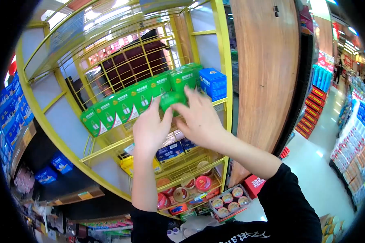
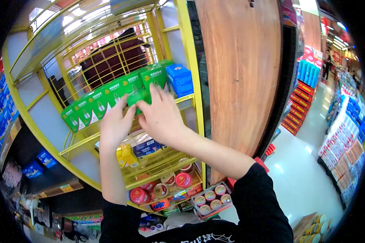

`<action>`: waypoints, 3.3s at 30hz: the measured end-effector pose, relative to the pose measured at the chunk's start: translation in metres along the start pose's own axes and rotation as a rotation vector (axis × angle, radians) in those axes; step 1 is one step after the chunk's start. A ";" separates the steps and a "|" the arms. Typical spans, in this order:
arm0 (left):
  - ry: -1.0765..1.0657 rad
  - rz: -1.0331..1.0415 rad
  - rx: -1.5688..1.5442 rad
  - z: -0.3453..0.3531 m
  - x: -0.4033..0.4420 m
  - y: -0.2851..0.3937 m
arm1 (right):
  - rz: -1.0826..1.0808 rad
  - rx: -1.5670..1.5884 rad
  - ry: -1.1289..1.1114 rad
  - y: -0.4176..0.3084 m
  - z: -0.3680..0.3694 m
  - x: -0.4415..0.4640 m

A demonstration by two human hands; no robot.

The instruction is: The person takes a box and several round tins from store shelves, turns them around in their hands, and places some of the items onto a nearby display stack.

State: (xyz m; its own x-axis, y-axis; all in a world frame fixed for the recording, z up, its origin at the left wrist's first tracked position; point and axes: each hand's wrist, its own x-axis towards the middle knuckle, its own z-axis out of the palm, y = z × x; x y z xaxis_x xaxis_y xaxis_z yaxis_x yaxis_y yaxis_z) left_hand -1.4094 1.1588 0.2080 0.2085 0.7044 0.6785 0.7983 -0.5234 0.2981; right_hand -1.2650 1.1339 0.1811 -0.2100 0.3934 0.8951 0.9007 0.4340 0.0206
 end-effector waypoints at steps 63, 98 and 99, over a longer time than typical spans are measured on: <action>-0.906 1.042 -2.208 0.263 -0.302 0.837 | 0.722 -0.356 0.981 0.241 -0.641 -0.448; -1.329 0.621 -1.925 0.351 -0.394 1.229 | 0.951 -0.284 0.880 0.459 -0.946 -0.618; -1.429 0.611 -1.923 0.353 -0.400 1.236 | 0.917 -0.259 0.928 0.461 -0.954 -0.626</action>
State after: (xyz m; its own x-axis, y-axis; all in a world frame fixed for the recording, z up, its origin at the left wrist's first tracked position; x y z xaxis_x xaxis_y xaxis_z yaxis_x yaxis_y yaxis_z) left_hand -0.3065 0.3992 0.0686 0.8332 -0.2845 0.4741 -0.4315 0.2018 0.8793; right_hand -0.3554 0.3148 0.0556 0.7506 -0.2815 0.5979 0.6432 0.1038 -0.7586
